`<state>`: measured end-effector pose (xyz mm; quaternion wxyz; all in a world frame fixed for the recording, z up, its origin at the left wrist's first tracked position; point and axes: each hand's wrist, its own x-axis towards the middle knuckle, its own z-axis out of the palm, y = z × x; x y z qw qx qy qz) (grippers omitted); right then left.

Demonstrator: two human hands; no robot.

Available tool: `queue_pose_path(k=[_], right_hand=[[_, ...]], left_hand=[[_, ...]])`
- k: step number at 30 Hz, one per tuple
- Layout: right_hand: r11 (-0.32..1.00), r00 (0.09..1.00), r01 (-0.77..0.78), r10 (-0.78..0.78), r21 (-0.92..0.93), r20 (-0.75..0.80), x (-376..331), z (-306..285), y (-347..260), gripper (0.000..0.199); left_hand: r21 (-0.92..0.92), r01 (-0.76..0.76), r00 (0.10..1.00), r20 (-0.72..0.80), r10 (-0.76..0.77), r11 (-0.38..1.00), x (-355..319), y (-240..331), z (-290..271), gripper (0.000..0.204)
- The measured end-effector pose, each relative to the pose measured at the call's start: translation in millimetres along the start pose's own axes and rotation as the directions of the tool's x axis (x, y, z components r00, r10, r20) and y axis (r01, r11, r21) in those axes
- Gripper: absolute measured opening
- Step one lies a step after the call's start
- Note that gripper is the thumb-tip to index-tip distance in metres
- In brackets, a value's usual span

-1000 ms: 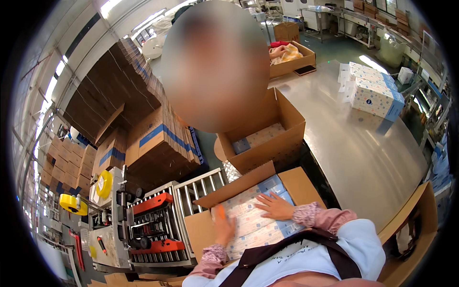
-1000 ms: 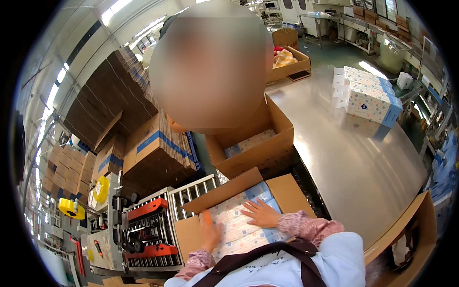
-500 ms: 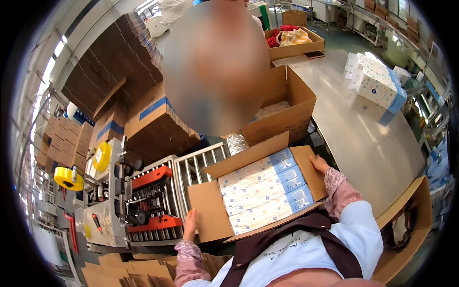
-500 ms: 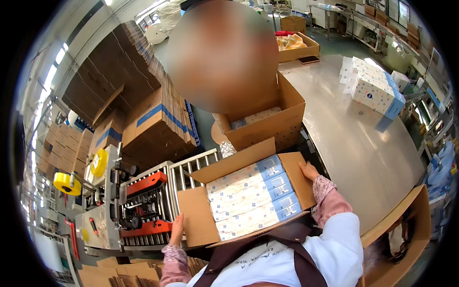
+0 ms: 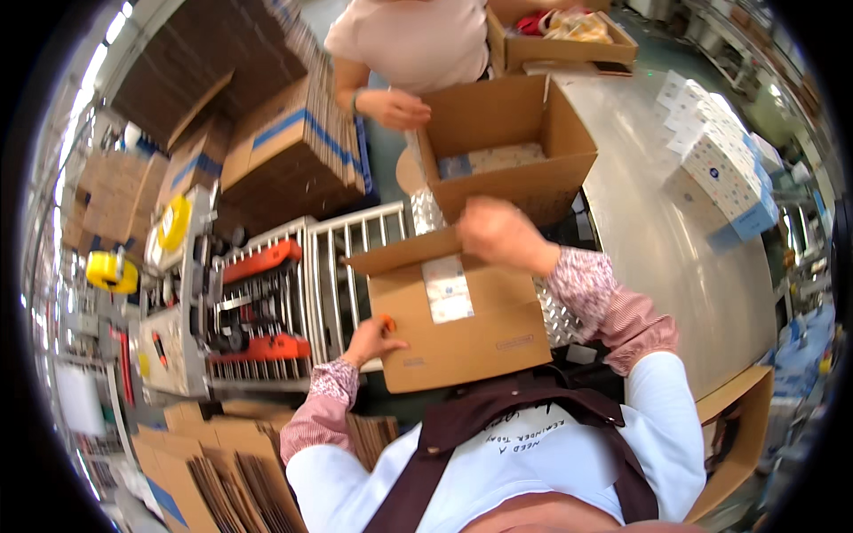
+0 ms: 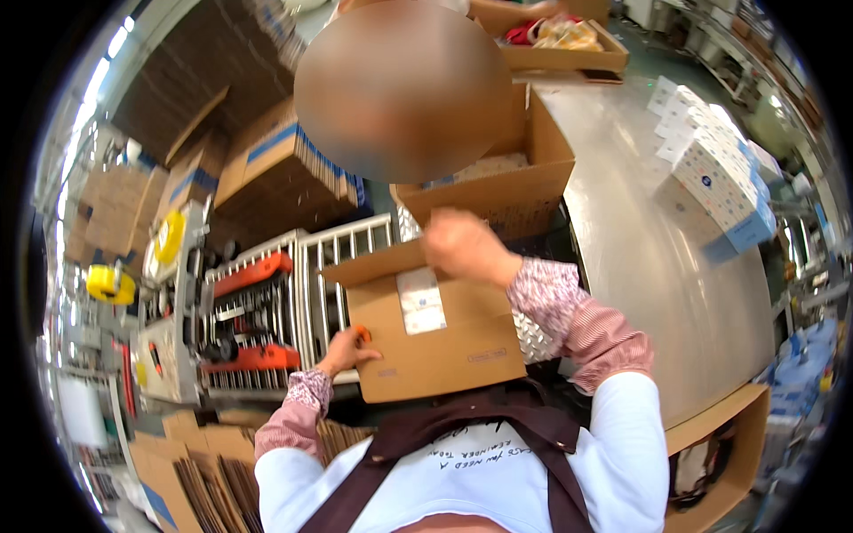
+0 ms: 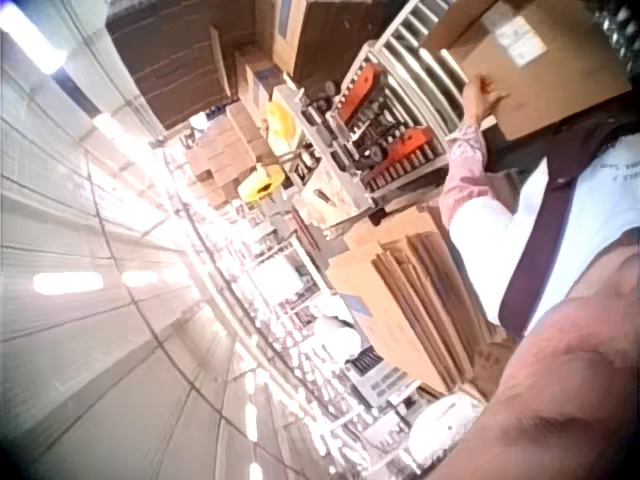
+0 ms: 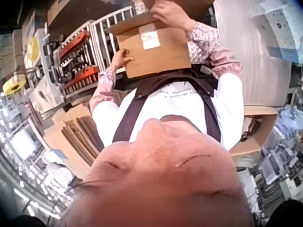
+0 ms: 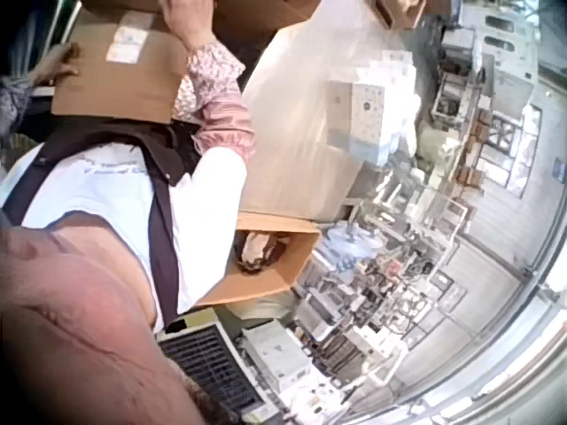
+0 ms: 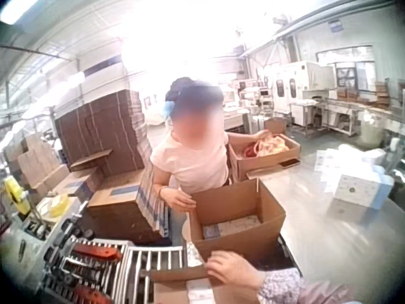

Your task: The person packages blue and white tissue boxes into cardboard containers by hand, working at a metal table in an industrial facility. They take individual packages from a pile, place them into open boxes, fold the cardboard flaps, and move the boxes onto a conveyor system for sealing.

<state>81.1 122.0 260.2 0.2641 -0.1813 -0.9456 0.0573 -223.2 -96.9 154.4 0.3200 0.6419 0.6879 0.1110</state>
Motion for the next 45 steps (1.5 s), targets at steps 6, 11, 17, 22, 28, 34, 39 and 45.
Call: queue_pose_path(k=[6,11,17,22,28,34,39,45], right_hand=[[0.953,0.944,-0.286,0.299,0.105,-0.141,-119,62,-25,0.015],[0.866,0.889,-0.423,0.454,0.269,-0.063,-140,75,-42,0.026],[0.064,0.326,-0.747,0.903,0.662,0.28,-131,114,-54,0.042],[0.089,0.386,-0.67,0.89,0.737,0.243,-21,215,-74,0.042],[0.181,0.498,-0.622,0.842,0.762,0.206,149,344,-89,0.043],[0.419,0.534,-0.655,0.845,0.629,-0.006,243,430,-153,0.039],[-0.183,0.624,-0.648,0.43,0.74,0.653,233,413,-117,0.029],[-0.129,0.59,-0.8,0.007,0.585,0.808,109,326,-170,0.02]], left_hand=[[-0.509,0.053,0.733,-0.564,-0.38,0.859,-16,11,64,0.046],[-0.49,0.414,0.517,-0.566,-0.642,0.767,6,23,56,0.045],[-0.564,0.283,0.588,-0.538,-0.604,0.776,40,-9,20,0.043],[-0.524,0.293,0.482,-0.642,-0.596,0.8,66,-129,-81,0.044],[0.231,0.441,0.407,-0.913,0.037,0.867,82,-240,-159,0.032],[0.185,0.27,0.571,-0.821,-0.002,0.945,73,-252,-159,0.051],[0.324,0.094,0.668,-0.722,0.182,0.941,74,-185,-121,0.043],[0.241,0.26,0.585,-0.81,0.047,0.935,39,-237,-146,0.038]])
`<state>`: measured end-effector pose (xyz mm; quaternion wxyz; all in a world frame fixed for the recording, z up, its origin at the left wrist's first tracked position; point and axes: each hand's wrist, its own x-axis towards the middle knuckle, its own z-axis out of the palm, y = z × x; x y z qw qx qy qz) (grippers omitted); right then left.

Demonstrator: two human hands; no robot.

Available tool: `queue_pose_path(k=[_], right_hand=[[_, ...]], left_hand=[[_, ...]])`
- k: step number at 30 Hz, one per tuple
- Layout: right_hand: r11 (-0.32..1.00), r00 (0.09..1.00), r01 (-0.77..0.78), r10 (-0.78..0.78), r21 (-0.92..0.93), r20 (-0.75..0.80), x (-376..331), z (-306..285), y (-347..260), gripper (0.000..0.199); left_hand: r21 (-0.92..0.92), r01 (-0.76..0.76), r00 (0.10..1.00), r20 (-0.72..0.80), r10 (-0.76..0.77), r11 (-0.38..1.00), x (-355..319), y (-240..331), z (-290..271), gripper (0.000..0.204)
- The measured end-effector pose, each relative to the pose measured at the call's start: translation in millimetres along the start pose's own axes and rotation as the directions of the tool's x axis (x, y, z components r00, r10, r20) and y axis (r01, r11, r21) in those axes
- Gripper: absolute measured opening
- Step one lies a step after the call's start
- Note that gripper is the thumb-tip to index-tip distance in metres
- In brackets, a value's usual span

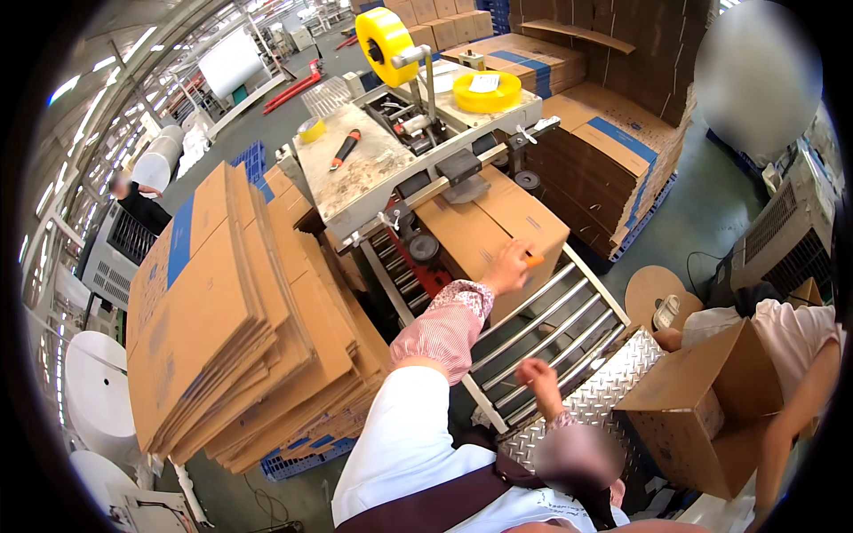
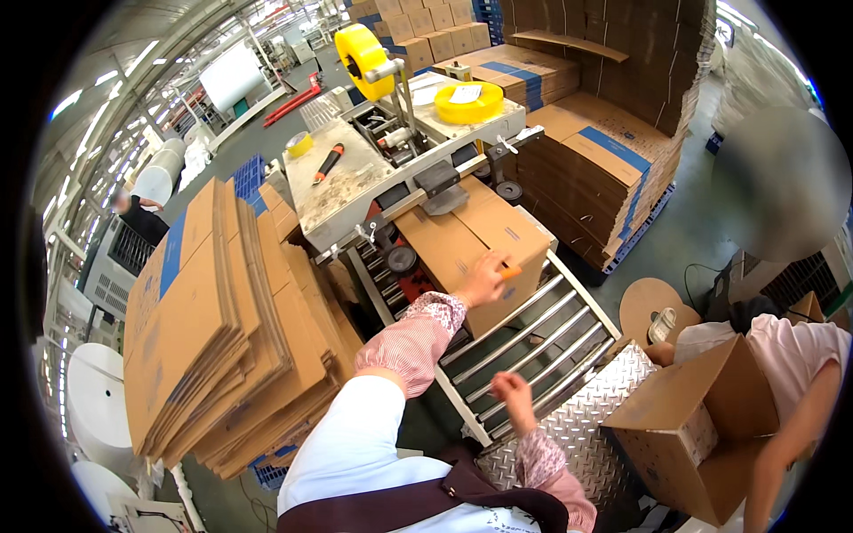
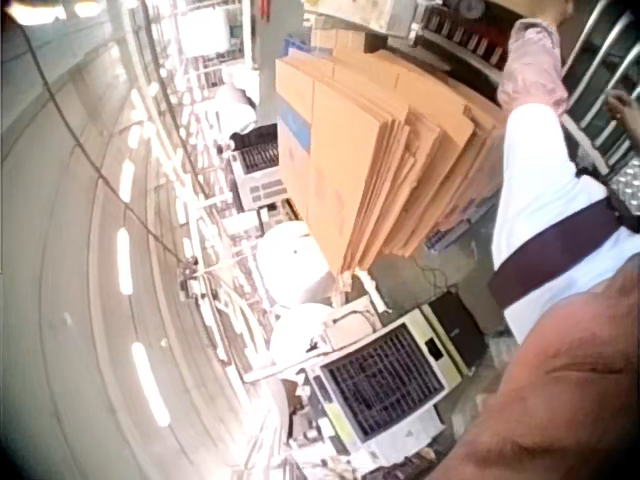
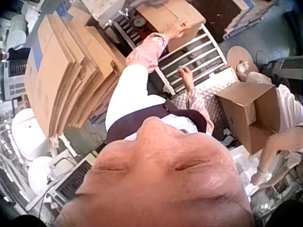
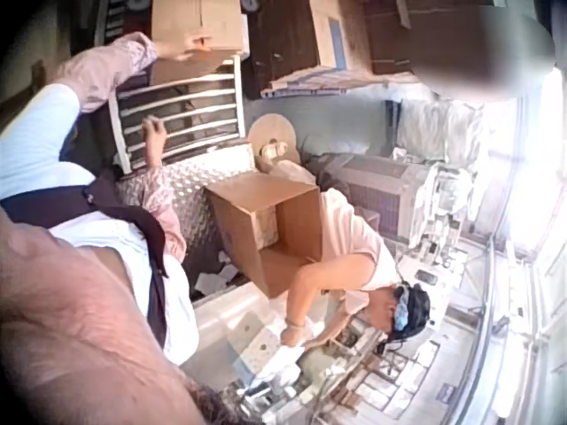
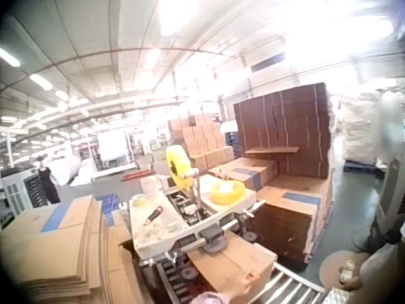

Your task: The person packages blue and white tissue boxes into cardboard containers by hand, working at a metal table in an industrial facility. They take individual packages from a pile, place them into open boxes, fold the cardboard flaps, and move the boxes onto a conveyor system for sealing.

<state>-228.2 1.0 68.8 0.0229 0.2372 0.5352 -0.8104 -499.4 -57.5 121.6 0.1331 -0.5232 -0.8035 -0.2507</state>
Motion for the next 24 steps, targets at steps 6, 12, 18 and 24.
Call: queue_pose_path(k=[6,12,18,24], right_hand=[[0.985,0.984,-0.17,0.17,-0.009,0.05,-138,-64,29,0.024],[0.97,0.955,-0.244,0.243,0.018,-0.172,-219,-186,102,0.014],[0.978,0.977,-0.02,0.063,-0.21,0.202,-205,-41,22,0.02],[0.993,0.802,0.114,-0.095,0.004,0.59,-182,90,-126,0.053]], left_hand=[[0.151,0.072,0.939,-0.344,-0.016,0.986,-99,133,-139,0.061],[0.277,0.798,0.536,-0.733,-0.419,0.536,-228,174,-415,0.067],[0.691,0.618,0.772,-0.442,-0.458,0.375,-360,135,-495,0.045],[0.473,0.215,0.974,-0.038,-0.224,0.854,-315,331,-375,0.051]])
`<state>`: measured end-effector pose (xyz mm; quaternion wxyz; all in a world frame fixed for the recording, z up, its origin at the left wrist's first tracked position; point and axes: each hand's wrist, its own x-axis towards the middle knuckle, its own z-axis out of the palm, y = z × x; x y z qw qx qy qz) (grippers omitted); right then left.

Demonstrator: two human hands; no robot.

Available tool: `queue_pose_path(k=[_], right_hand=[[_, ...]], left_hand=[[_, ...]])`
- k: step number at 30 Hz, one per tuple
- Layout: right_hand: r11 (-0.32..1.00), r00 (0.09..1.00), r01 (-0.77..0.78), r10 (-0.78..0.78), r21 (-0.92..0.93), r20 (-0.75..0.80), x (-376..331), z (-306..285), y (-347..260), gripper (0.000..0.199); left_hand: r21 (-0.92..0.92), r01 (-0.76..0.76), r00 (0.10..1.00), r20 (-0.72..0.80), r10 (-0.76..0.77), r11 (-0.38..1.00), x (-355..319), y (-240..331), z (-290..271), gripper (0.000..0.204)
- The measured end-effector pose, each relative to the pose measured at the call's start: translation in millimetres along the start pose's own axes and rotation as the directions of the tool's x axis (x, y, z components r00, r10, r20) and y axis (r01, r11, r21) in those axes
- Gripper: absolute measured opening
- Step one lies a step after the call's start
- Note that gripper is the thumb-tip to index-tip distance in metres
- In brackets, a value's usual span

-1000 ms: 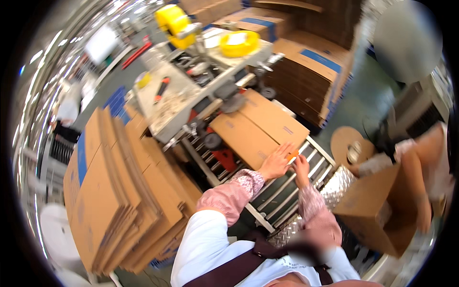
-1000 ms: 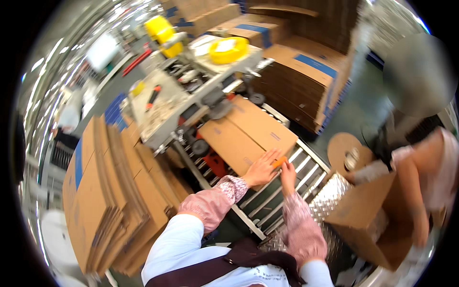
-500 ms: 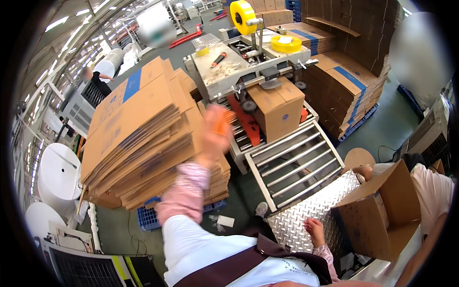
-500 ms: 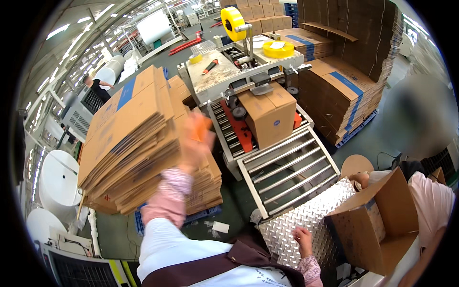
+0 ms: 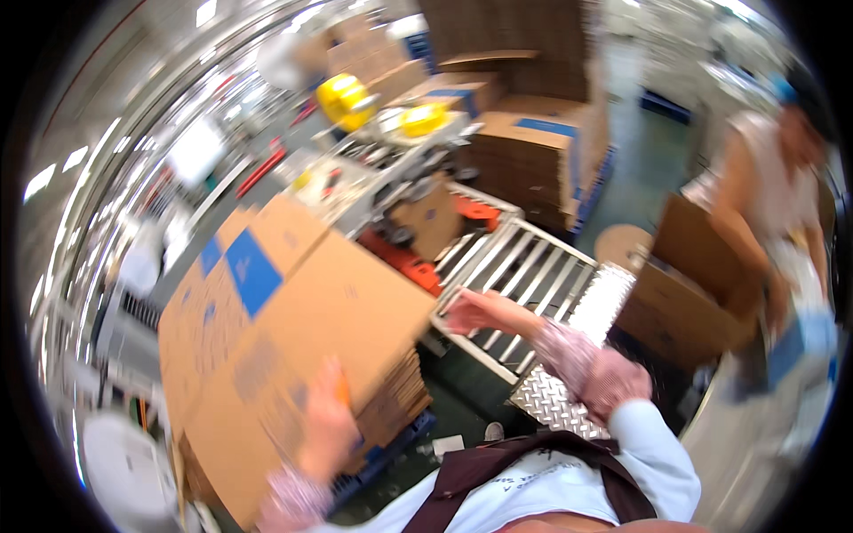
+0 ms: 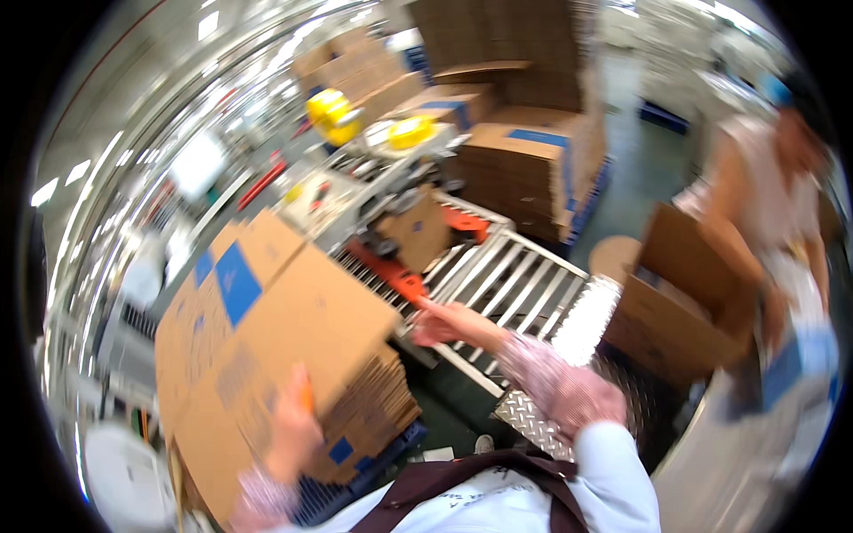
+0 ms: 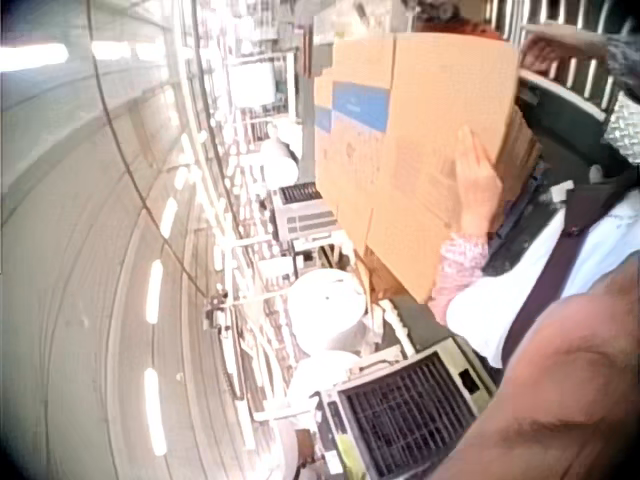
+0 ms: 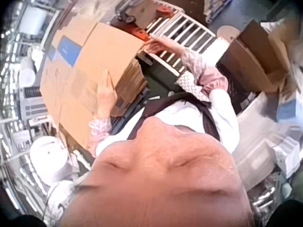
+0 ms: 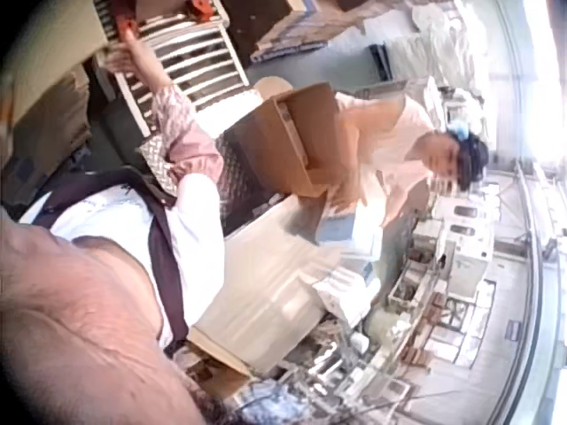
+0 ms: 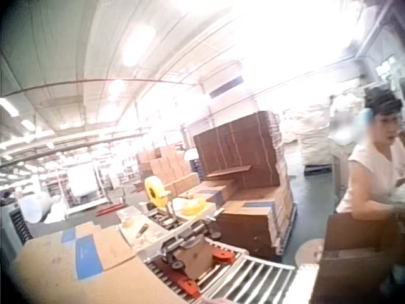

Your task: The person packages blue and white tissue boxes into cardboard containers by hand, working at a metal table in an industrial facility. They take individual packages from a pile, place them into open boxes, fold the cardboard flaps, and move the boxes onto a conveyor system for sealing.

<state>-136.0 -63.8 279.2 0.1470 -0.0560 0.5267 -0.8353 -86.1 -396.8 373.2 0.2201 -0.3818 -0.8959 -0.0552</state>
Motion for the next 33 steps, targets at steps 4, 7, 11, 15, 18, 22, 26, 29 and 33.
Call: queue_pose_path(k=[4,7,11,15,18,22,26,29,33], right_hand=[[0.751,0.992,0.112,-0.125,-0.65,0.027,23,7,-28,0.039],[0.673,0.934,0.098,-0.317,-0.733,-0.166,-46,-22,-24,0.036],[0.601,0.659,-0.078,-0.568,-0.796,-0.493,-246,-58,-64,0.03],[0.404,0.378,-0.21,-0.806,-0.89,-0.455,-398,-25,-86,0.019],[0.209,0.375,-0.282,-0.874,-0.936,-0.308,-418,-3,-83,0.019],[-0.154,0.622,-0.479,-0.755,-0.864,-0.21,-397,-14,-70,0.025],[-0.333,0.671,-0.617,-0.696,-0.713,-0.255,-356,-32,-65,0.022],[-0.404,0.598,-0.734,-0.766,-0.546,-0.236,-345,-20,-40,0.042],[-0.282,0.448,-0.695,-0.89,-0.661,-0.091,-349,19,6,0.046]], left_hand=[[-0.11,-0.143,0.949,0.267,0.168,0.984,-48,72,56,0.062],[-0.033,-0.221,0.969,0.109,0.223,0.975,-73,64,136,0.063],[-0.264,-0.289,0.957,-0.04,0.289,0.92,-38,93,162,0.058],[-0.705,-0.288,0.923,-0.022,0.385,0.648,14,129,178,0.063],[-0.447,-0.565,0.821,-0.382,0.424,0.693,94,156,152,0.074],[-0.062,-0.574,0.683,-0.587,0.436,0.816,199,179,98,0.083],[-0.414,-0.441,0.829,0.153,0.538,0.797,245,172,125,0.061],[-0.47,-0.348,0.729,0.409,0.55,0.811,273,181,121,0.048],[-0.589,-0.37,0.488,0.535,0.69,0.718,297,179,112,0.045]])
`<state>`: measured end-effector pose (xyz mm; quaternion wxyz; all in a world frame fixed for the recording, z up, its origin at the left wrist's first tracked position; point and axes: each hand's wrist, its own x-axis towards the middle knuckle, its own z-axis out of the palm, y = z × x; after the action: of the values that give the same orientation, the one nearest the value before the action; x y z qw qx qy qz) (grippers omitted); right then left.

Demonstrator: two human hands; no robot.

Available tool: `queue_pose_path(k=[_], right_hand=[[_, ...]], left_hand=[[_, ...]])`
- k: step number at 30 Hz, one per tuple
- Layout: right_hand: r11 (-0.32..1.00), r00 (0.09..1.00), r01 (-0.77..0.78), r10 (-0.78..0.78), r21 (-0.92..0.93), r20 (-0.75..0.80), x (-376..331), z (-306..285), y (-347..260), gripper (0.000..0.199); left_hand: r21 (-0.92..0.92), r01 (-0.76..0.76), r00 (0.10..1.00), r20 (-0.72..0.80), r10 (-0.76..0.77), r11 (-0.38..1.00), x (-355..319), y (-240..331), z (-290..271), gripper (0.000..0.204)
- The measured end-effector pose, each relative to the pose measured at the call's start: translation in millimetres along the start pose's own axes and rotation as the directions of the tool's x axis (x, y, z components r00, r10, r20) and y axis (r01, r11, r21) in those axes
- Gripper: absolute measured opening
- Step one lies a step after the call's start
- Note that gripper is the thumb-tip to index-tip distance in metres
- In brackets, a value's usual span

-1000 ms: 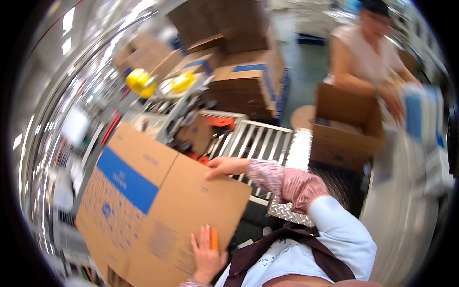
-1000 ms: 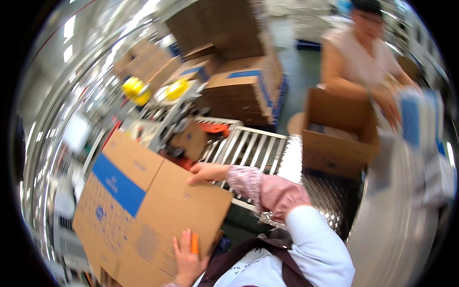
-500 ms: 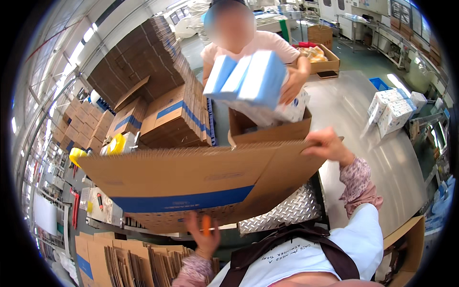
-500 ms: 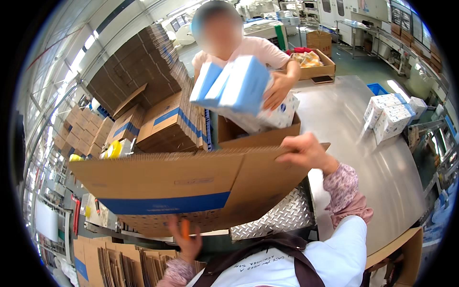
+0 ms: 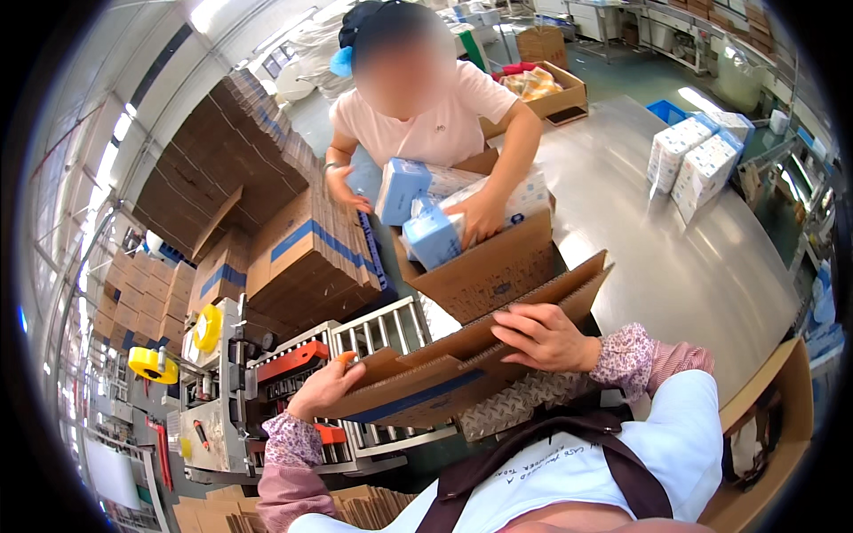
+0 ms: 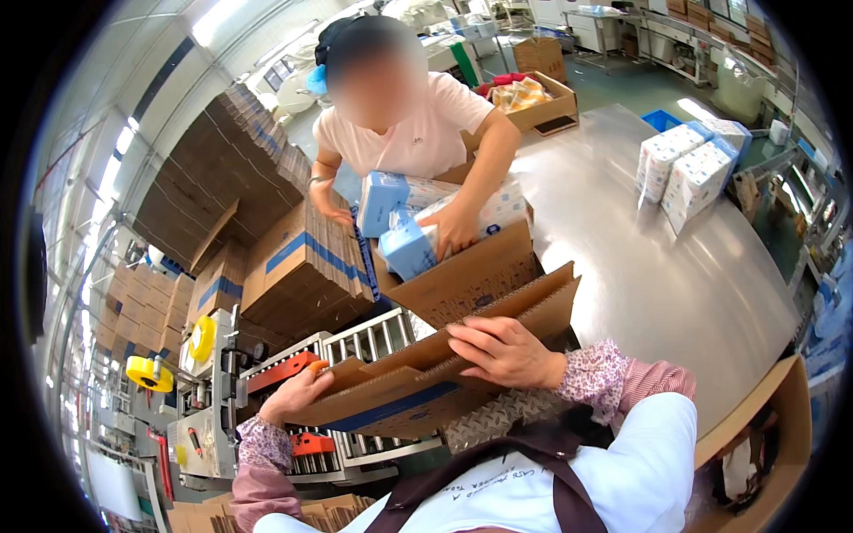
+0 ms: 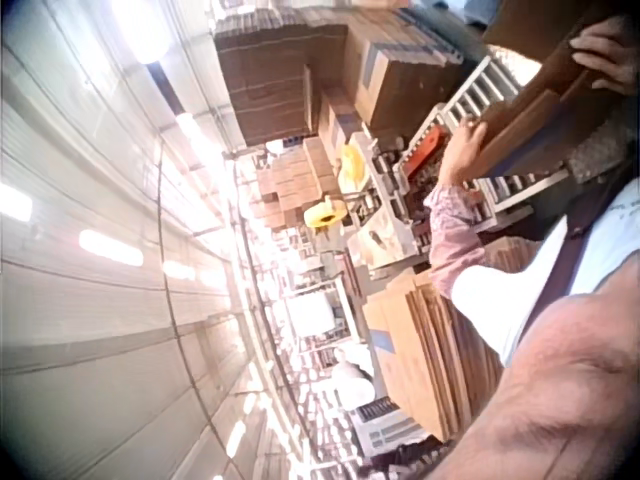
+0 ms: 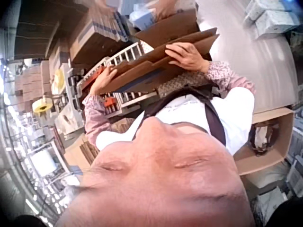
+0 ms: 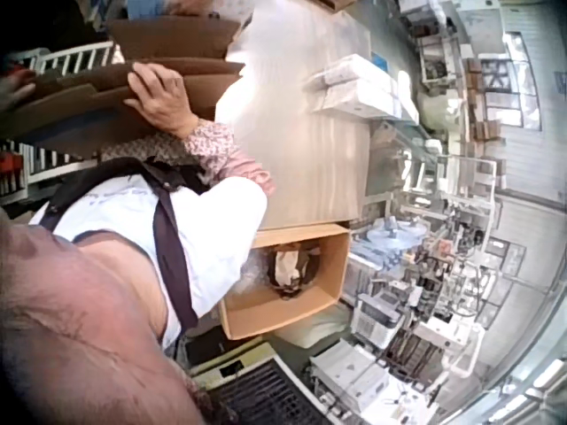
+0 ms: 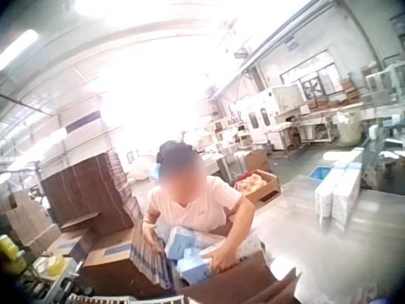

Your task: The person packages blue and white tissue boxes into cardboard containers by hand, working at a metal table in an industrial facility. They take individual packages from a pile, place them into open boxes, fold the cardboard flaps, and move the boxes onto a conveyor system for sealing.

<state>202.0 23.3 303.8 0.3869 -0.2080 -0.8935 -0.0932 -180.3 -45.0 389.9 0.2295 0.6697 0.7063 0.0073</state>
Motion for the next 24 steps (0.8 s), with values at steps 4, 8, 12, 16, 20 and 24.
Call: queue_pose_path(k=[4,8,12,16,20,24], right_hand=[[0.968,0.987,-0.106,0.129,0.228,-0.09,20,-2,-10,0.022],[0.743,0.992,0.123,-0.095,0.658,-0.078,57,-8,-1,0.031],[0.529,0.946,0.257,-0.308,0.809,-0.1,76,66,-57,0.037],[0.867,0.498,0.121,-0.474,0.483,0.726,26,182,-105,0.04],[0.786,0.799,0.11,-0.433,0.608,0.416,24,192,-97,0.025],[0.811,0.956,0.292,-0.266,0.508,-0.124,123,114,-55,0.015]], left_hand=[[0.339,0.015,0.994,-0.104,0.022,0.941,2,-15,10,0.029],[0.379,0.155,0.959,-0.28,-0.047,0.913,-18,-34,-14,0.025],[0.405,0.234,0.972,-0.112,-0.206,0.884,4,-15,16,0.029],[0.41,-0.097,0.944,0.325,-0.046,0.907,10,-14,113,0.055],[-0.439,0.063,0.642,0.706,0.3,0.896,-84,-1,47,0.072],[0.052,-0.454,0.866,0.258,0.428,0.889,-56,-11,53,0.078]])
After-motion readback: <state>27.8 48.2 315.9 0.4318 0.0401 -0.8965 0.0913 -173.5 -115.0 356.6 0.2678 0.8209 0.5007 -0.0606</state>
